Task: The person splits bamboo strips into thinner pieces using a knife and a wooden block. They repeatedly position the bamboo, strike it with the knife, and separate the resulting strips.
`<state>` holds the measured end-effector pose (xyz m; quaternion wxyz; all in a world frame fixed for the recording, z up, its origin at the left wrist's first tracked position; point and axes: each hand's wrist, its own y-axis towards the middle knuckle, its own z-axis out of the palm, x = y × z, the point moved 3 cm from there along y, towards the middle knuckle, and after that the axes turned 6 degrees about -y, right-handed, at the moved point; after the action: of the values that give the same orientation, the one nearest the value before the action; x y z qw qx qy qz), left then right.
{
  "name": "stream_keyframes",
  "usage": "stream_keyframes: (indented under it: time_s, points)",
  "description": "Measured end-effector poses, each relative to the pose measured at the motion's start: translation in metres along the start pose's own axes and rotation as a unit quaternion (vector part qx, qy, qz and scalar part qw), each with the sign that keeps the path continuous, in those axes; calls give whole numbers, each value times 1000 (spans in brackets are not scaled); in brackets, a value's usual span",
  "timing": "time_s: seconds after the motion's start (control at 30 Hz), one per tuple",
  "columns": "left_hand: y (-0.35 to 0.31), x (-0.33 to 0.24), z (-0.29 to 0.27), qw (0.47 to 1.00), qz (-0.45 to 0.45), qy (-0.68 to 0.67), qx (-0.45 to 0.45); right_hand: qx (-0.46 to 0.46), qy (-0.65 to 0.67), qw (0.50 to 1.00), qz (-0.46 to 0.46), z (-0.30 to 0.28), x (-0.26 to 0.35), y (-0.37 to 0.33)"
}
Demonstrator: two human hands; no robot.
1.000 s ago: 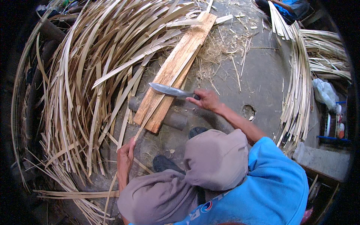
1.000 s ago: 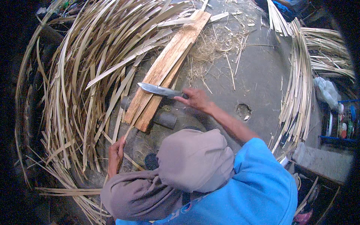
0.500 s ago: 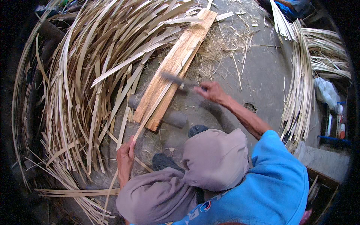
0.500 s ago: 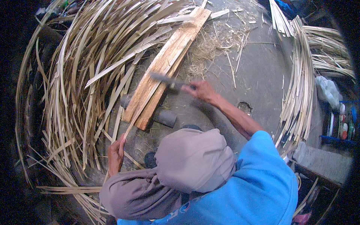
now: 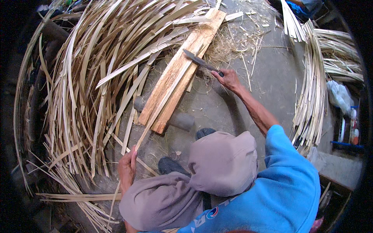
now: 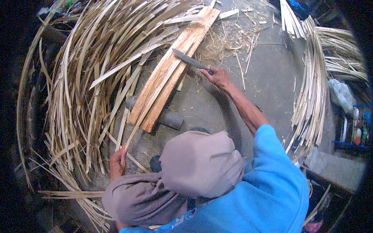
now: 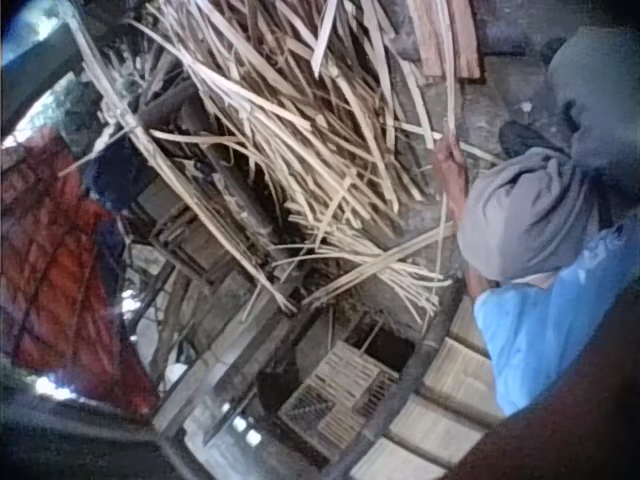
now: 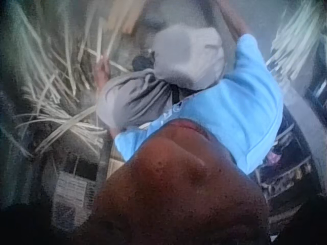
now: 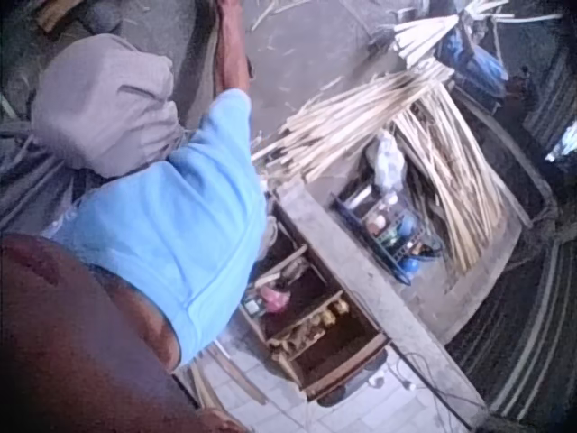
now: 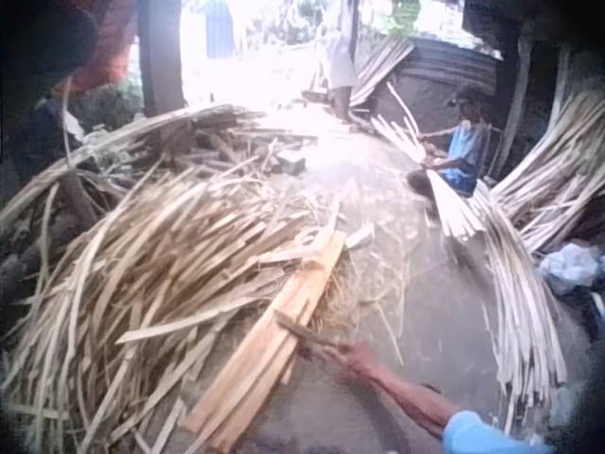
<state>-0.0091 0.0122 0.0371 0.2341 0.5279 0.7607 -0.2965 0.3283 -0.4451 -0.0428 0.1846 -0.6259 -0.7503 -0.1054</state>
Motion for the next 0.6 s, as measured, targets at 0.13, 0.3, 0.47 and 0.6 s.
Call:
stream_keyframes:
  time_s: [0.13,0.3,0.47,0.6]
  points:
    - [1,2,-2,1000,-15,-26,-3,0,23,964,-263,12,43,-26]
    - [-2,15,4,999,16,-37,-5,14,-6,997,72,-9,-8,20]
    - [-14,9,-4,1000,-13,-13,-8,2,55,993,-107,8,21,9]
    - [-16,23,-2,998,13,-61,-20,-152,20,970,189,-19,-91,58]
